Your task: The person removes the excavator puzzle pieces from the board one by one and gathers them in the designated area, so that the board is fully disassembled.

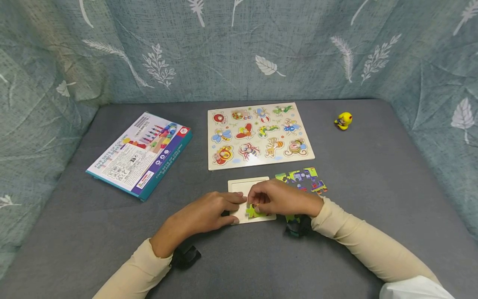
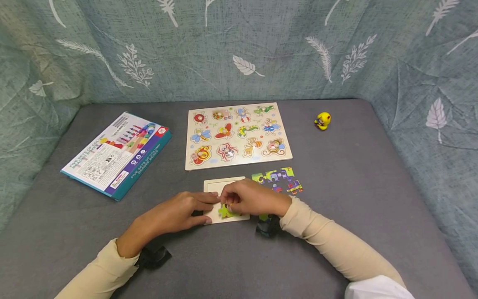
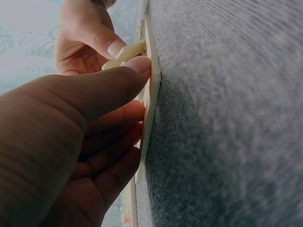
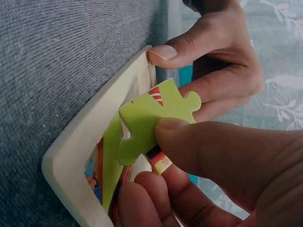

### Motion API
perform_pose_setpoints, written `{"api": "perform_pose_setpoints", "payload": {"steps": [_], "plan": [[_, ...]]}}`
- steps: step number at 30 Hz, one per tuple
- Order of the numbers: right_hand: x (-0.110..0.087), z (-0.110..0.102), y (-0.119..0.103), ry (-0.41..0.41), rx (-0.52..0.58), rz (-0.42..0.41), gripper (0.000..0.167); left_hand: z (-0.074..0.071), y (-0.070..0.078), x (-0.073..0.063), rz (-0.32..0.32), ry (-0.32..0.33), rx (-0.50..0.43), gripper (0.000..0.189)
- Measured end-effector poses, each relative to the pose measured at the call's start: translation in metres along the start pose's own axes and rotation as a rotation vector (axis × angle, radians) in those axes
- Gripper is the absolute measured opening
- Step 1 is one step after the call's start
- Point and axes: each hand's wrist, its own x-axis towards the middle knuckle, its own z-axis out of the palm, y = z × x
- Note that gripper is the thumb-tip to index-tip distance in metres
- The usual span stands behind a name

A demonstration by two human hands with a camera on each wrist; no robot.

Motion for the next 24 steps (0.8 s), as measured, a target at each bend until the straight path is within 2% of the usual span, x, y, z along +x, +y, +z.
{"api": "perform_pose_setpoints", "payload": {"steps": [10, 24], "plan": [[-0.0026, -0.003, 0.0007, 0.007, -0.001, 0.002, 0.012, 0.0007, -0.0002, 0.0014, 0.008, 0.001, 0.014, 0.032], [-0.0053, -0.0038, 0.0064, 0.026, 0.065, 0.017, 0.011, -0.0005, 0.0012, 0.0009, 0.008, 0.003, -0.005, 0.027]]}}
